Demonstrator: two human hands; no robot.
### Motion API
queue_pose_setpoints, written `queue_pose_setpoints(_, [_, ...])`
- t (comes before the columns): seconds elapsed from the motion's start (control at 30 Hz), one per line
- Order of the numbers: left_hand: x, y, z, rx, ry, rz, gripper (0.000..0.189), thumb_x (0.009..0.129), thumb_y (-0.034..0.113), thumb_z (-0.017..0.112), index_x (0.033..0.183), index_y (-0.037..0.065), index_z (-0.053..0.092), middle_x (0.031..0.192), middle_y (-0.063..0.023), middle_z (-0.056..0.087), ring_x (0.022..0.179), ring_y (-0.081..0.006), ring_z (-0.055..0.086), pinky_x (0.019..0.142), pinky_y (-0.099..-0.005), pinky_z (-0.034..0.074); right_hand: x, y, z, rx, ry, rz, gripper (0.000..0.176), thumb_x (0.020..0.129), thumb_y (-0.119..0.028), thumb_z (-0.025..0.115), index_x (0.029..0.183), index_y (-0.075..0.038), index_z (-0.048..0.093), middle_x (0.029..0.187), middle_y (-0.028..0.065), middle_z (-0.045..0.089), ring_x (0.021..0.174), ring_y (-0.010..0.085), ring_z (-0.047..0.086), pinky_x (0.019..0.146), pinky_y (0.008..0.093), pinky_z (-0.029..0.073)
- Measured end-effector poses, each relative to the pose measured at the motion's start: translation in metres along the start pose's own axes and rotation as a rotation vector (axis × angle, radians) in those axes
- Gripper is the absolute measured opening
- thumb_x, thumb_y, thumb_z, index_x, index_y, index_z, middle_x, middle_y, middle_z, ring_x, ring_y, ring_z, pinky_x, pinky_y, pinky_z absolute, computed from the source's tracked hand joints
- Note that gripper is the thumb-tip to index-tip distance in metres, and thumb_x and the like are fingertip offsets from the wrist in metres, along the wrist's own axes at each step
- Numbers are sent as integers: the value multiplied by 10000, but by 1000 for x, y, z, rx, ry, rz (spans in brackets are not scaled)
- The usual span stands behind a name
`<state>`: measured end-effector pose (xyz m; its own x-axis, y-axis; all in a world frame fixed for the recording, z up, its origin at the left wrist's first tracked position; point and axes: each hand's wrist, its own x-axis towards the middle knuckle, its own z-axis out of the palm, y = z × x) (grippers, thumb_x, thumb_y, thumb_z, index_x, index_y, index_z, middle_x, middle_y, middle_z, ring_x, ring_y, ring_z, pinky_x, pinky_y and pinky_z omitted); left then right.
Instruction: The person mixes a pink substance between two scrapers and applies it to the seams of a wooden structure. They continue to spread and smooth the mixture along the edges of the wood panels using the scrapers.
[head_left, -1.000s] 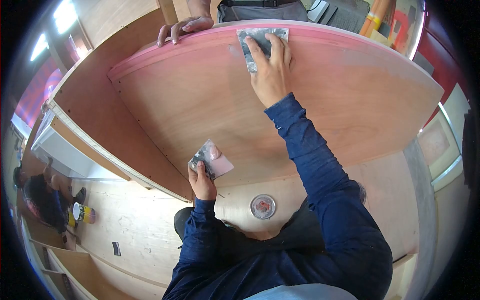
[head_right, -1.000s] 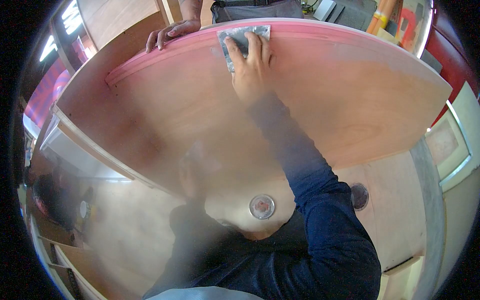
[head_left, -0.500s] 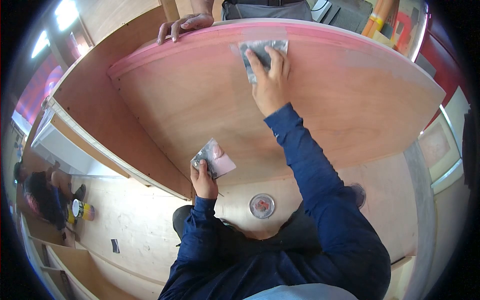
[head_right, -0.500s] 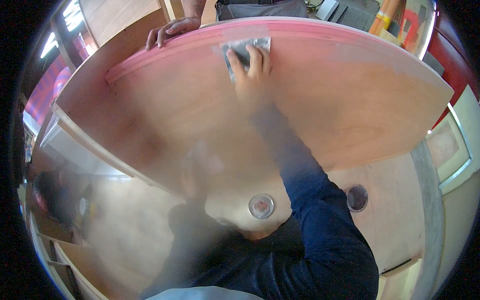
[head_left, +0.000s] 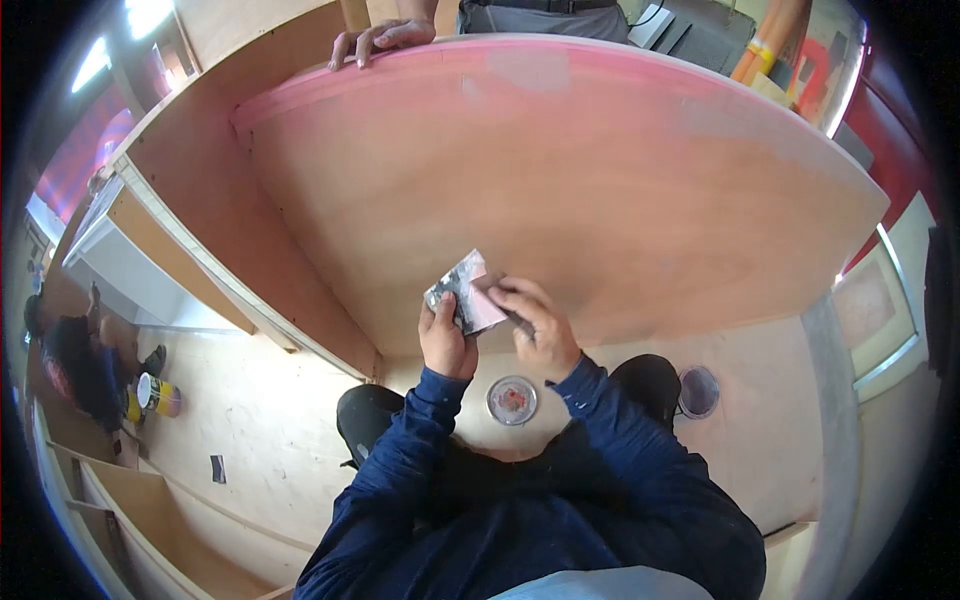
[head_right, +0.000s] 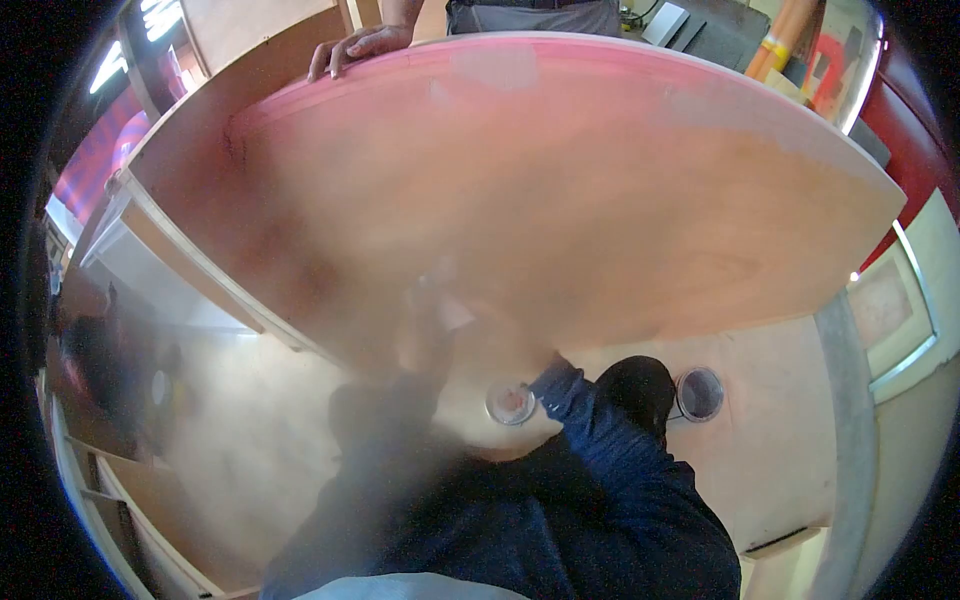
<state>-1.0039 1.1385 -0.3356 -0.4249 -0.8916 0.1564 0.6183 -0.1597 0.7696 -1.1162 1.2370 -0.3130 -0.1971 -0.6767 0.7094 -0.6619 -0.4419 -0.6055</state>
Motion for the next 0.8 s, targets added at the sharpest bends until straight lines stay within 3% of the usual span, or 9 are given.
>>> queue_pose_setpoints(0.2, [-3, 23, 12, 113, 46, 256, 151, 1003, 138, 482, 1098, 23, 506, 996, -15, 584, 872, -72, 535, 807, -231, 443, -33, 31, -25, 19, -56, 261, 581, 651, 180, 463, 1160, -40, 638, 1185, 166, 578, 1126, 337, 561, 986, 378, 437])
queue_pose_setpoints(0.27, [-1, 23, 16, 167, 64, 293, 153, 1007, 152, 483, 1089, 25, 504, 973, -4, 574, 856, -58, 511, 793, -220, 432, -21, -1, -39, -252, 98, 79, 588, 642, 163, 498, 1165, -62, 645, 1177, 156, 579, 1127, 345, 549, 973, 398, 436])
queue_pose_setpoints(0.53, [-6, 7, 23, 339, 38, 529, 153, 1009, 131, 464, 1113, 23, 494, 955, 0, 547, 837, -52, 480, 760, -208, 421, 13, -51, -17, -432, 63, -103, 555, 653, 75, 571, 1165, -118, 662, 1194, 131, 569, 1171, 332, 506, 985, 446, 400])
queue_pose_setpoints(0.6, [-5, 13, 18, 562, 52, 655, 165, 1002, 115, 475, 1141, 31, 502, 949, 12, 536, 816, -45, 473, 717, -188, 412, 6, -30, -7, -491, 1, -136, 502, 672, 9, 616, 1147, -149, 668, 1200, 111, 565, 1196, 318, 485, 990, 458, 387])
queue_pose_setpoints(0.63, [8, 11, 2, 274, 59, 551, 158, 997, 108, 482, 1136, 41, 512, 960, 11, 543, 814, -43, 479, 699, -181, 411, 0, -13, -9, -510, 31, -137, 502, 672, 9, 616, 1147, -149, 668, 1200, 111, 565, 1196, 318, 485, 990, 458, 387])
queue_pose_setpoints(0.7, [15, 34, -10, 223, 135, 536, 188, 998, 147, 493, 1153, 44, 514, 965, 6, 554, 795, -51, 493, 696, -192, 421, 2, -4, -16, -577, -166, -248, 471, 673, -19, 639, 1123, -158, 673, 1190, 84, 570, 1183, 313, 491, 983, 457, 391])
queue_pose_setpoints(0.73, [17, 47, -11, 229, 130, 619, 203, 999, 172, 494, 1156, 43, 509, 977, -3, 561, 810, -56, 507, 702, -202, 431, 14, 0, -26, -625, -209, -161, 460, 676, -30, 649, 1116, -164, 669, 1180, 63, 575, 1174, 308, 495, 975, 452, 392])
queue_pose_setpoints(0.77, [28, 48, -40, 537, 198, 643, 212, 1001, 184, 493, 1155, 39, 505, 989, -10, 570, 845, -66, 524, 738, -218, 441, 23, 16, -35, -664, -64, -196, 483, 671, -14, 649, 1130, -162, 661, 1190, 57, 574, 1183, 301, 491, 958, 448, 389])
queue_pose_setpoints(0.8, [31, 49, -58, 410, 137, 583, 216, 1000, 186, 493, 1153, 34, 504, 1003, -15, 571, 867, -74, 529, 765, -226, 440, 33, 30, -48, -658, 18, -181, 505, 668, 0, 650, 1145, -166, 654, 1199, 57, 570, 1185, 298, 490, 946, 447, 389])
